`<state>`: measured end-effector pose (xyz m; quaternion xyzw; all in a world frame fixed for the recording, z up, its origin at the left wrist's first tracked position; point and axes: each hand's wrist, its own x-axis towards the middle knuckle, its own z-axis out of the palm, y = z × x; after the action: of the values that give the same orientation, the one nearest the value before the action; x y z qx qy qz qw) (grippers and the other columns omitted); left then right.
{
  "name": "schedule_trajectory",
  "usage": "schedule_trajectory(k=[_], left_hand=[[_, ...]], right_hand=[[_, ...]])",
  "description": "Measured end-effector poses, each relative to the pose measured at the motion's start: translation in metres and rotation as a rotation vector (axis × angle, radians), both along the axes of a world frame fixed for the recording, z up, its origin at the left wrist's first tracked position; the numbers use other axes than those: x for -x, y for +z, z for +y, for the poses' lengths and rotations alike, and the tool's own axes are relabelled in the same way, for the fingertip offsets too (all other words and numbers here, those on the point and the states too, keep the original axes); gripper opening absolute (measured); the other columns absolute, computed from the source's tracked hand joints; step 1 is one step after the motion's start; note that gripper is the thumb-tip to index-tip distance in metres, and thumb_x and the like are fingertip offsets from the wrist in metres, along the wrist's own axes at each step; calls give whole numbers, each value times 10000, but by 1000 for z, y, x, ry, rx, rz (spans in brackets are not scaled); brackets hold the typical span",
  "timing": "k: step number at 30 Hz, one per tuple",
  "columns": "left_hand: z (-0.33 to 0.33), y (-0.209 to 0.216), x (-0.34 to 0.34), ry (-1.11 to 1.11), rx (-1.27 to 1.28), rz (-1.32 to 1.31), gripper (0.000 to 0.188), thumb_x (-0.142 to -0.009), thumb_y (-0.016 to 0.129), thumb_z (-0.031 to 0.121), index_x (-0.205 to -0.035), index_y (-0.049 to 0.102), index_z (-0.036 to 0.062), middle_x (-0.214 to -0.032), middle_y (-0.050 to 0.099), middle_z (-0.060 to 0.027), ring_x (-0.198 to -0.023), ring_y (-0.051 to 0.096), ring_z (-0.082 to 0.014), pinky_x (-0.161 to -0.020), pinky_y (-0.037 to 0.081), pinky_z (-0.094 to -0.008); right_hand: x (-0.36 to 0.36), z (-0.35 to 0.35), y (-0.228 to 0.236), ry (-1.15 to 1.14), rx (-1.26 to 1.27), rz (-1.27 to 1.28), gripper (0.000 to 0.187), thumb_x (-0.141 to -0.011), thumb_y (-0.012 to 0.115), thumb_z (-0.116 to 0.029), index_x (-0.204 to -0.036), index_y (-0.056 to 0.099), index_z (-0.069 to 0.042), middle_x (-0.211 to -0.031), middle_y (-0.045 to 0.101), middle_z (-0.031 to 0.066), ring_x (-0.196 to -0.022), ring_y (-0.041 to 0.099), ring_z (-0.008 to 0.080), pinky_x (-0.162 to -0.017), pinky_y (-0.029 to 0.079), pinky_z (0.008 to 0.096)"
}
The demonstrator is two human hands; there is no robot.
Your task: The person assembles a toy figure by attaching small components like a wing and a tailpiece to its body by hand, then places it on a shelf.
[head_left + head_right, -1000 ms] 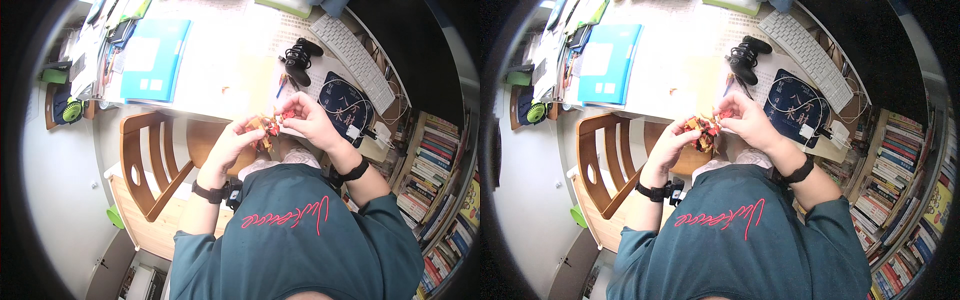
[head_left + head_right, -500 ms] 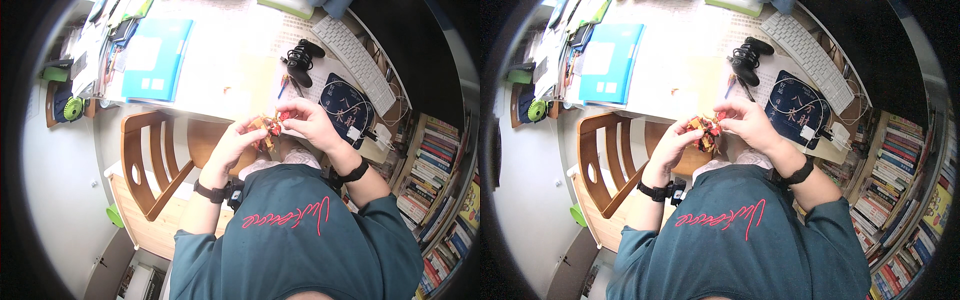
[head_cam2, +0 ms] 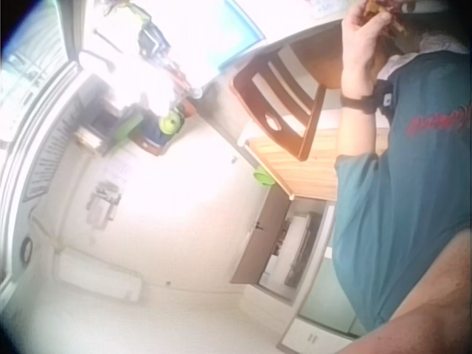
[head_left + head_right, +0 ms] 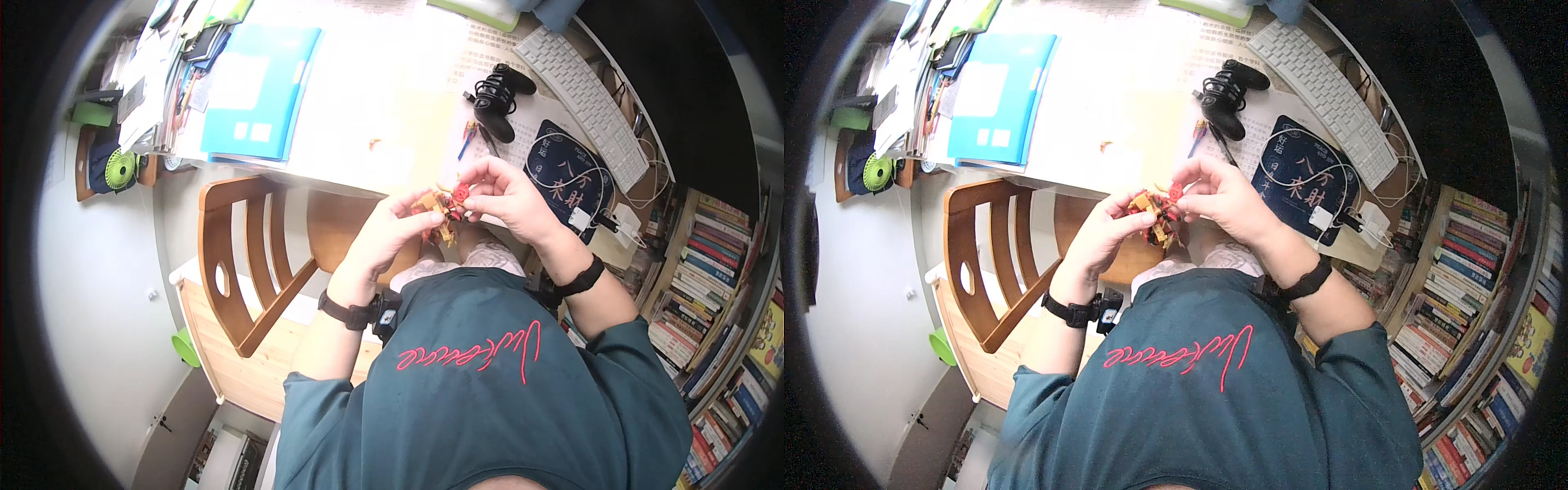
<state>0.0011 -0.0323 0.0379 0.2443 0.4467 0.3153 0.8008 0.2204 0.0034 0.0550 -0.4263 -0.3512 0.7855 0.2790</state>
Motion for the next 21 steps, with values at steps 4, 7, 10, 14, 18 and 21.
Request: schedule_trajectory(k=[4, 7, 10, 14, 18, 21], left_hand=[[1, -2, 0, -5, -12, 7, 460, -824, 702, 113, -1261, 577, 45, -1051, 653, -33, -920, 583, -89, -802, 461, -237], [1, 0, 0, -11, -17, 18, 448, -824, 703, 116, -1253, 586, 55, -1029, 656, -28, -890, 582, -82, -765, 462, -229], [1, 3, -1, -20, -28, 25, 433, -825, 701, 116, -1242, 598, 67, -1011, 659, -20, -864, 580, -74, -732, 459, -223], [2, 6, -1, -32, -8, 21, 373, -821, 696, 108, -1183, 618, 56, -1055, 660, -18, -963, 599, -109, -872, 450, -259], [3, 7, -1, -40, -23, 26, 372, -821, 696, 110, -1182, 619, 56, -1041, 665, -20, -952, 603, -107, -859, 454, -257], [2, 3, -2, -38, -7, 31, 372, -822, 694, 113, -1181, 620, 55, -1035, 667, -21, -952, 603, -105, -857, 454, -256]], right_hand=[[-1, 1, -1, -10, 15, 34, 278, -833, 622, 13, -1102, 552, 10, -990, 623, 79, -834, 635, 128, -697, 525, 251], [0, 0, -4, 1, -3, 36, 283, -845, 629, 1, -1120, 564, 9, -990, 637, 81, -839, 636, 127, -709, 534, 260], [2, 0, -2, 16, 2, 22, 286, -857, 628, -18, -1136, 574, 10, -999, 648, 77, -849, 638, 121, -719, 534, 258], [3, 1, 1, 48, -7, -31, 282, -875, 628, -59, -1148, 590, -1, -1009, 665, 67, -865, 640, 113, -731, 531, 252], [6, 1, 7, 45, 0, -47, 267, -859, 604, -19, -1124, 595, 16, -987, 648, 62, -866, 621, 108, -768, 509, 246], [5, 0, 4, 43, -15, -64, 264, -856, 605, -15, -1117, 607, 20, -989, 653, 64, -869, 621, 110, -790, 504, 244]])
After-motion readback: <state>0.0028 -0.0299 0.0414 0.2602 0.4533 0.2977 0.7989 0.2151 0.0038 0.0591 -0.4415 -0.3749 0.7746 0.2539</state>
